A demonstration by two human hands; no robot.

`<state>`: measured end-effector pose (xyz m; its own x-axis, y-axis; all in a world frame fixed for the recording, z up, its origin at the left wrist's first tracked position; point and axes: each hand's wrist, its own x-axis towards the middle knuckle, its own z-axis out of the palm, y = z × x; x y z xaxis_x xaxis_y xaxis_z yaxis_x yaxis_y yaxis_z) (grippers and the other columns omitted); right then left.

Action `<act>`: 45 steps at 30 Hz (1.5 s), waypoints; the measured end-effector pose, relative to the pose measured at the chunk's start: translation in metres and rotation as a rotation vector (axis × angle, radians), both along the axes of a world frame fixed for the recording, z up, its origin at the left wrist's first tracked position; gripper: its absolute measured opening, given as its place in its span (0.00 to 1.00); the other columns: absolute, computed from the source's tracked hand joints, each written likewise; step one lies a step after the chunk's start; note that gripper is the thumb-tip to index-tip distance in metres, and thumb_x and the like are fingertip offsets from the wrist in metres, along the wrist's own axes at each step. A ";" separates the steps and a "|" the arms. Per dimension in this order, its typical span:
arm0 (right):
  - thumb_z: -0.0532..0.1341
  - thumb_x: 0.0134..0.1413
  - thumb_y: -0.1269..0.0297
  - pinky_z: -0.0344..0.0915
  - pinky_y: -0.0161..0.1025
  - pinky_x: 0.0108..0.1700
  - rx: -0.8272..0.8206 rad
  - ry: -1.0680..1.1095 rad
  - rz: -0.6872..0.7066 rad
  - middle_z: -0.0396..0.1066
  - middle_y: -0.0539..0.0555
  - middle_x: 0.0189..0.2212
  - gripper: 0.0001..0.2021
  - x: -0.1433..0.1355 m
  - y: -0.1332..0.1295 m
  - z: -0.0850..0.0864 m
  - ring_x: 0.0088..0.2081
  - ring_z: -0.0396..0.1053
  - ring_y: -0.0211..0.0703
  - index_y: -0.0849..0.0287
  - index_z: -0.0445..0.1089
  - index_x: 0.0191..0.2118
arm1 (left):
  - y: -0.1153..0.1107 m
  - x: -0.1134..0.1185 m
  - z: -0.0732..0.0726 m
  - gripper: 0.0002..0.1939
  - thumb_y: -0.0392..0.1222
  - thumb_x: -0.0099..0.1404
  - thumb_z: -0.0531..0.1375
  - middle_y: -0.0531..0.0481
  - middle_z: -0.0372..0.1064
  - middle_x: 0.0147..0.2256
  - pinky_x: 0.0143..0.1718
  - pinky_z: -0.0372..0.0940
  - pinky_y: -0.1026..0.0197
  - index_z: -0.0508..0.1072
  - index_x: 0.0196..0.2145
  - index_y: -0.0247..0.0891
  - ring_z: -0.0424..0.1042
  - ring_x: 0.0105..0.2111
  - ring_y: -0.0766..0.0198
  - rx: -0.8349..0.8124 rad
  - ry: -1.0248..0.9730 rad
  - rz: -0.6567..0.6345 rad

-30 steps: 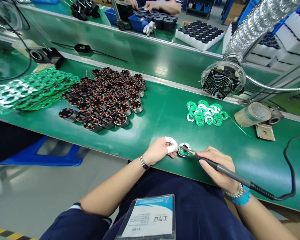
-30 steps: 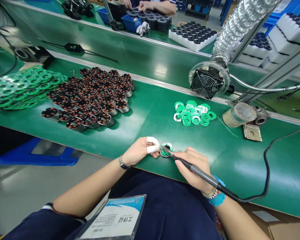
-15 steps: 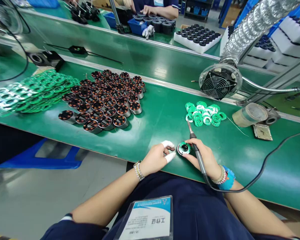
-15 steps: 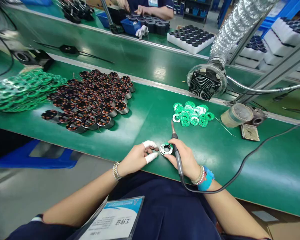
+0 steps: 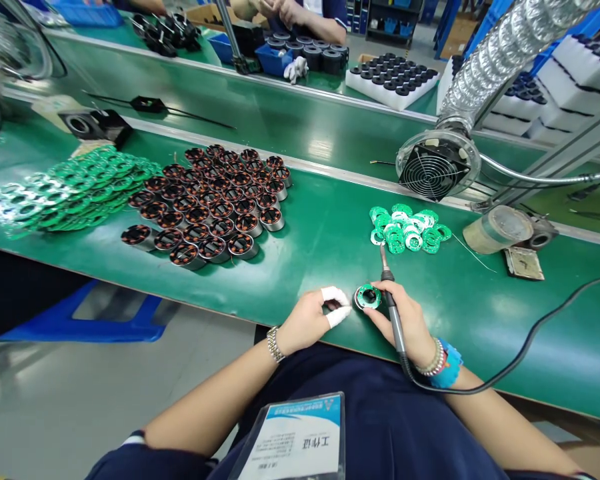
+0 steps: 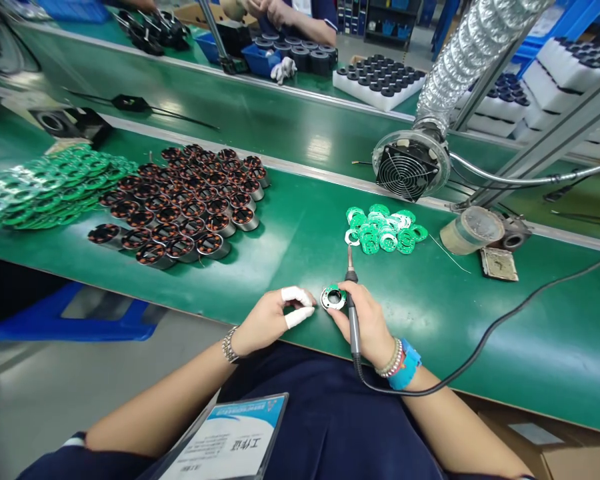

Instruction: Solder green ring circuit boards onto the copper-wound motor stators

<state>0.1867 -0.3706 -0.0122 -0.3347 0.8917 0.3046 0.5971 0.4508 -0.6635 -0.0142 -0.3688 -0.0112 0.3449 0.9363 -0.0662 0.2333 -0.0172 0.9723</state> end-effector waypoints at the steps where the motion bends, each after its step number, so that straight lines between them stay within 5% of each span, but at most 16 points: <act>1: 0.62 0.51 0.67 0.68 0.40 0.44 0.006 -0.001 -0.006 0.69 0.57 0.41 0.18 0.000 -0.001 0.000 0.40 0.70 0.44 0.57 0.59 0.48 | 0.002 0.005 -0.001 0.04 0.38 0.56 0.60 0.50 0.69 0.30 0.35 0.63 0.62 0.69 0.29 0.35 0.67 0.30 0.66 -0.101 -0.103 0.039; 5: 0.62 0.50 0.66 0.69 0.39 0.42 0.024 0.002 -0.041 0.69 0.56 0.39 0.18 -0.001 -0.004 -0.001 0.38 0.70 0.43 0.57 0.60 0.47 | 0.006 0.026 -0.005 0.13 0.40 0.51 0.64 0.55 0.66 0.25 0.25 0.60 0.66 0.69 0.35 0.34 0.63 0.21 0.72 -0.398 -0.396 0.206; 8: 0.63 0.50 0.65 0.69 0.40 0.43 0.038 0.007 -0.048 0.69 0.57 0.41 0.20 0.001 -0.003 0.001 0.40 0.70 0.44 0.58 0.59 0.49 | 0.005 0.033 -0.004 0.12 0.41 0.51 0.63 0.55 0.65 0.22 0.25 0.58 0.67 0.70 0.33 0.33 0.62 0.20 0.72 -0.394 -0.378 0.246; 17: 0.56 0.54 0.75 0.68 0.42 0.41 0.194 0.057 0.140 0.68 0.54 0.34 0.11 -0.009 0.017 0.019 0.40 0.66 0.43 0.55 0.64 0.42 | 0.008 0.028 0.006 0.06 0.39 0.57 0.58 0.54 0.60 0.25 0.27 0.57 0.67 0.68 0.25 0.34 0.59 0.25 0.71 -0.140 -0.176 0.074; 29: 0.56 0.52 0.76 0.66 0.46 0.45 0.256 0.033 0.182 0.69 0.53 0.34 0.13 -0.012 0.020 0.016 0.41 0.65 0.45 0.54 0.64 0.43 | 0.009 0.025 0.001 0.08 0.42 0.54 0.60 0.54 0.59 0.26 0.25 0.58 0.67 0.67 0.28 0.34 0.59 0.25 0.71 -0.312 -0.301 0.027; 37: 0.56 0.51 0.76 0.67 0.48 0.43 0.244 0.001 0.151 0.70 0.54 0.32 0.14 -0.011 0.011 0.012 0.41 0.66 0.47 0.54 0.64 0.42 | 0.008 0.021 -0.003 0.11 0.46 0.54 0.61 0.55 0.63 0.23 0.27 0.61 0.66 0.67 0.29 0.34 0.64 0.22 0.71 -0.335 -0.339 0.114; 45: 0.58 0.52 0.74 0.67 0.39 0.36 0.141 0.094 0.034 0.69 0.54 0.31 0.08 0.005 0.000 0.029 0.34 0.68 0.42 0.56 0.67 0.39 | 0.018 0.016 -0.001 0.08 0.41 0.52 0.61 0.52 0.67 0.19 0.25 0.64 0.66 0.67 0.25 0.33 0.67 0.19 0.69 -0.517 -0.262 -0.006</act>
